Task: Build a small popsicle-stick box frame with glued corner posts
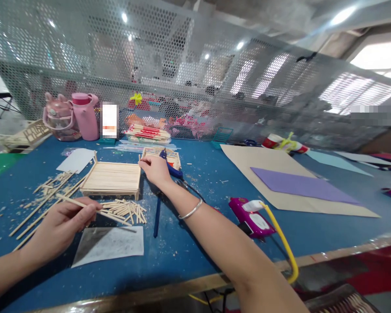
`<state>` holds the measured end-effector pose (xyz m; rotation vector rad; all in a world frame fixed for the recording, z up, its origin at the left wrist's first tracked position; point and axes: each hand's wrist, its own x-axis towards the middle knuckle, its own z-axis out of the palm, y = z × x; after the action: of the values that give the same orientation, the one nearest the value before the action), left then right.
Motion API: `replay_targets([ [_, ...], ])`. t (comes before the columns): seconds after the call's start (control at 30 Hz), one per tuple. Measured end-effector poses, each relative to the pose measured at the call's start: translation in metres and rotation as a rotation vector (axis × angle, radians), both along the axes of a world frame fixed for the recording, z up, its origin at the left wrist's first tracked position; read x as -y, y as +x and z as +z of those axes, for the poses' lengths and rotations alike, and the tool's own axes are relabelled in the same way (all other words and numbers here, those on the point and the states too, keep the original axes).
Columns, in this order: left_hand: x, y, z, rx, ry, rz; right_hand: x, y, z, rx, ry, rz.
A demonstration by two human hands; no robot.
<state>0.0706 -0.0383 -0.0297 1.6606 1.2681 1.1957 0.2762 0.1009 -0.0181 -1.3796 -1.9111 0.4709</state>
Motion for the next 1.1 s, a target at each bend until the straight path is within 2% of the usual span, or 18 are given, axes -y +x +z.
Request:
replay_targets([
  [0.43,-0.003,0.001,-0.004,-0.019,0.042,-0.002,-0.003,-0.003,-0.015,-0.081,0.027,-0.007],
  [0.5,-0.005,-0.001,-0.001,-0.018,0.095,0.050,-0.002,-0.003,-0.014,-0.081,0.027,-0.009],
  [0.6,-0.013,-0.008,0.006,0.002,0.205,0.229,-0.002,-0.003,-0.013,-0.087,0.014,-0.016],
  [0.67,-0.022,-0.013,0.007,0.025,0.222,0.337,-0.003,-0.004,-0.013,-0.093,-0.004,-0.017],
  [0.73,-0.030,-0.016,0.004,0.090,0.131,0.368,-0.004,-0.004,-0.014,-0.105,-0.032,-0.019],
  [0.9,-0.031,-0.013,-0.009,0.416,-0.187,0.239,0.000,-0.002,-0.011,-0.145,-0.149,-0.023],
  [1.0,-0.019,-0.007,-0.007,0.426,-0.288,0.165,0.010,0.001,-0.006,-0.159,-0.235,0.017],
  [1.1,-0.012,-0.006,0.000,0.360,-0.275,0.139,0.019,0.008,-0.005,-0.200,-0.330,0.055],
])
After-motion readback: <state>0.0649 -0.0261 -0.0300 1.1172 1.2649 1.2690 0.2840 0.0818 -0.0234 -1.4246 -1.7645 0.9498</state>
